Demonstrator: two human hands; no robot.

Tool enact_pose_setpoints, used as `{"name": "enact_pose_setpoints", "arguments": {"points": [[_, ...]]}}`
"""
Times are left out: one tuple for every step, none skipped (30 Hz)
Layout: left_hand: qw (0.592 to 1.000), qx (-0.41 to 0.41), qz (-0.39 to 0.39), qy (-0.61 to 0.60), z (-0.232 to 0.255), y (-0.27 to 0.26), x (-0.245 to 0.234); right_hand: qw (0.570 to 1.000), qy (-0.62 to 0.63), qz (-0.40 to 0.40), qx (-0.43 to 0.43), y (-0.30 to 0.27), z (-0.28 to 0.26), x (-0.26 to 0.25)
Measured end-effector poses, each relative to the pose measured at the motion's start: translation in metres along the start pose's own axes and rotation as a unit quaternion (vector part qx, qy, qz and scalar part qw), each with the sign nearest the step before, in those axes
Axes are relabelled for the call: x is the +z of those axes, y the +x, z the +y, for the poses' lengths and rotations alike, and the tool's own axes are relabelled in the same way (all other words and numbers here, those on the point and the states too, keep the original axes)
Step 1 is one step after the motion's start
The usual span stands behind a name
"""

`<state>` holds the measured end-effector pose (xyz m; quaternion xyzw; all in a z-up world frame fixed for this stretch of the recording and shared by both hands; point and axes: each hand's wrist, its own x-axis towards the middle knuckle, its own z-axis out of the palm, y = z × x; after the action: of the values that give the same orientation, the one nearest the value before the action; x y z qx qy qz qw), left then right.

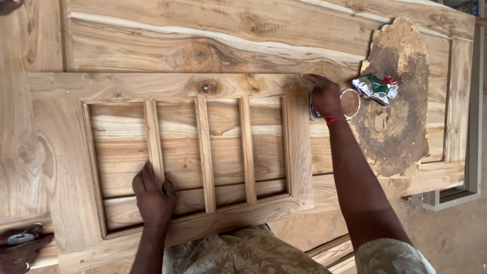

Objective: The person sands a wooden door frame lying flat on a workbench using a sanding block. They systematically rub the surface and edges of the frame, focusing on the recessed panels and raised borders.

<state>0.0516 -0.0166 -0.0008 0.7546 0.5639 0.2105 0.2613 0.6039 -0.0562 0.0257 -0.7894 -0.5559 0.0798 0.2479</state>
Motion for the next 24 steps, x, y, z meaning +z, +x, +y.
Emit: {"name": "enact_pose_setpoints", "arguments": {"points": [[1.0,0.008,0.006,0.007,0.0,0.0,0.001,1.0,-0.017,-0.002,-0.025,0.002,0.002,0.005],[1.0,0.016,0.012,0.013,-0.001,0.0,0.002,0.998,-0.033,-0.003,-0.05,0.004,0.004,0.01],[0.999,0.024,0.018,0.02,-0.001,-0.001,0.003,0.996,-0.051,-0.013,-0.066,0.006,0.007,0.014],[0.999,0.022,0.017,0.031,0.0,-0.003,0.003,0.994,-0.069,-0.023,-0.081,0.009,0.009,0.017],[0.999,0.021,0.017,0.043,0.001,-0.003,0.003,0.991,-0.087,-0.03,-0.098,0.011,0.011,0.02],[0.998,0.021,0.017,0.055,0.002,-0.003,0.004,0.99,-0.094,-0.029,-0.101,0.01,0.012,0.024],[0.998,0.026,0.02,0.052,0.002,-0.002,0.005,0.989,-0.103,-0.029,-0.104,0.008,0.012,0.029],[0.998,0.032,0.023,0.05,0.002,-0.001,0.005,0.987,-0.113,-0.028,-0.107,0.006,0.013,0.031],[0.998,0.036,0.024,0.047,0.001,-0.003,0.005,0.986,-0.114,-0.032,-0.113,-0.001,0.012,0.031],[0.998,0.031,0.023,0.048,0.001,-0.005,0.005,0.985,-0.116,-0.036,-0.119,-0.01,0.01,0.03],[0.998,0.028,0.024,0.047,0.001,-0.005,0.006,0.984,-0.12,-0.038,-0.125,-0.016,0.007,0.027],[0.998,0.025,0.024,0.046,0.002,-0.005,0.006,0.982,-0.124,-0.056,-0.13,-0.025,0.004,0.021],[0.999,0.021,0.023,0.041,0.002,-0.003,0.007,0.979,-0.13,-0.071,-0.137,-0.031,0.003,0.012],[0.999,0.017,0.023,0.036,0.003,-0.004,0.006,0.976,-0.137,-0.086,-0.143,-0.033,0.003,0.002],[0.999,0.011,0.024,0.034,0.002,-0.004,0.005,0.978,-0.126,-0.099,-0.133,-0.026,0.005,-0.004],[0.999,0.012,0.021,0.031,0.001,-0.002,0.004,0.98,-0.115,-0.112,-0.122,-0.016,0.008,-0.011],[0.999,0.011,0.017,0.028,0.0,-0.001,0.004,0.981,-0.102,-0.126,-0.11,-0.006,0.01,-0.014],[1.0,0.011,0.013,0.026,0.0,-0.001,0.005,0.982,-0.097,-0.119,-0.111,0.005,0.012,-0.012],[1.0,0.009,0.012,0.026,0.0,-0.002,0.004,0.984,-0.089,-0.111,-0.111,0.015,0.013,-0.008],[1.0,0.007,0.012,0.026,0.001,-0.002,0.005,0.985,-0.081,-0.104,-0.111,0.021,0.014,-0.003],[1.0,0.007,0.009,0.025,0.001,-0.001,0.005,0.984,-0.089,-0.106,-0.108,0.022,0.013,0.005],[1.0,0.015,0.011,0.024,0.001,0.001,0.004,0.984,-0.097,-0.109,-0.106,0.022,0.011,0.015],[1.0,0.019,0.012,0.021,0.002,0.0,0.003,0.982,-0.105,-0.113,-0.105,0.022,0.011,0.021],[0.999,0.024,0.014,0.018,0.001,0.0,0.003,0.98,-0.101,-0.118,-0.121,0.021,0.012,0.021]]}}
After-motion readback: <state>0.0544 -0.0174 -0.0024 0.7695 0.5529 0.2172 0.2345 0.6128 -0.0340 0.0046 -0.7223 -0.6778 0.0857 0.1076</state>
